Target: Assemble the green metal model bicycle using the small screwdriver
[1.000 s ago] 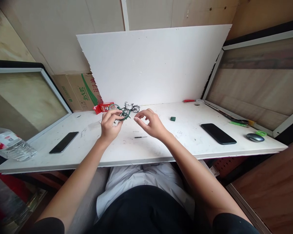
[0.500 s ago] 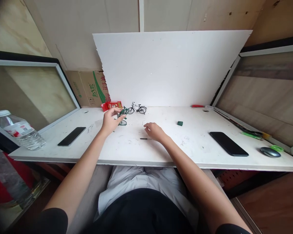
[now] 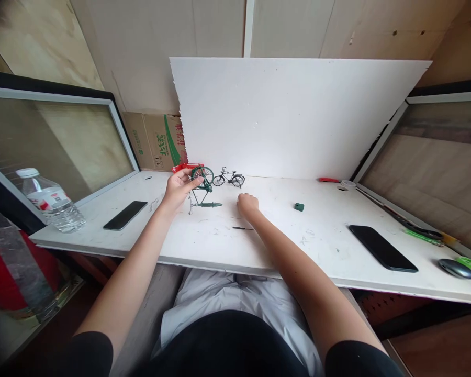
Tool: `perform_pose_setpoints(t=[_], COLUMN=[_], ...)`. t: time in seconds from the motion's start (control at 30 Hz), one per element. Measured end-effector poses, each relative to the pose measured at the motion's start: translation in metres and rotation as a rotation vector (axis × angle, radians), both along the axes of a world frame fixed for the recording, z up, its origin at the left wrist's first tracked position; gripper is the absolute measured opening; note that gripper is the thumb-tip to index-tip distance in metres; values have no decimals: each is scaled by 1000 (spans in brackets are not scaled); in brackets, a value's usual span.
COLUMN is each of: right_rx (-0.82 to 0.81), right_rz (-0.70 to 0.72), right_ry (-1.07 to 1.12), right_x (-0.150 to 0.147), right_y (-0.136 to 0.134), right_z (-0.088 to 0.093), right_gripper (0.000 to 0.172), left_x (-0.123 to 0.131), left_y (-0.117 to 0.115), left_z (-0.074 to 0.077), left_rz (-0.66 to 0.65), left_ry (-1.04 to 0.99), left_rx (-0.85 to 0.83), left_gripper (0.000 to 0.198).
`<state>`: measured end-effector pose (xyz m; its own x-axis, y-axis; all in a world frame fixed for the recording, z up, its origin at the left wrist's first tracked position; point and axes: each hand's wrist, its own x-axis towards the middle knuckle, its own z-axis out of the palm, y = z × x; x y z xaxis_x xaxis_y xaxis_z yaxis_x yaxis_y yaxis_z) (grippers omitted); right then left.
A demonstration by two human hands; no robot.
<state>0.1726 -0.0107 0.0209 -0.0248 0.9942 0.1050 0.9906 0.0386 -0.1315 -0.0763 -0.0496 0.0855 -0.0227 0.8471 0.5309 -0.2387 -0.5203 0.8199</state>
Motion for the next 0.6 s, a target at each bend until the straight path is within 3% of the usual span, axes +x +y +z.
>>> perform_pose_setpoints(t=[0.2,0.4,0.6], right_rx=[23,34,107], right_rz=[21,107,256], right_ry=[116,405,671], right_x=[1,13,7], right_y=[2,-22,-66], right_z=[-2,5,25], right_gripper=[5,22,27], left_x=[-14,-5,9], left_y=[13,10,6], left_z=[-8,-20,-30], left_rz=[13,-161,-317], left_ry=[-55,-73,-171], left_rx=[-99,-253,-307], left_gripper=[54,53,50])
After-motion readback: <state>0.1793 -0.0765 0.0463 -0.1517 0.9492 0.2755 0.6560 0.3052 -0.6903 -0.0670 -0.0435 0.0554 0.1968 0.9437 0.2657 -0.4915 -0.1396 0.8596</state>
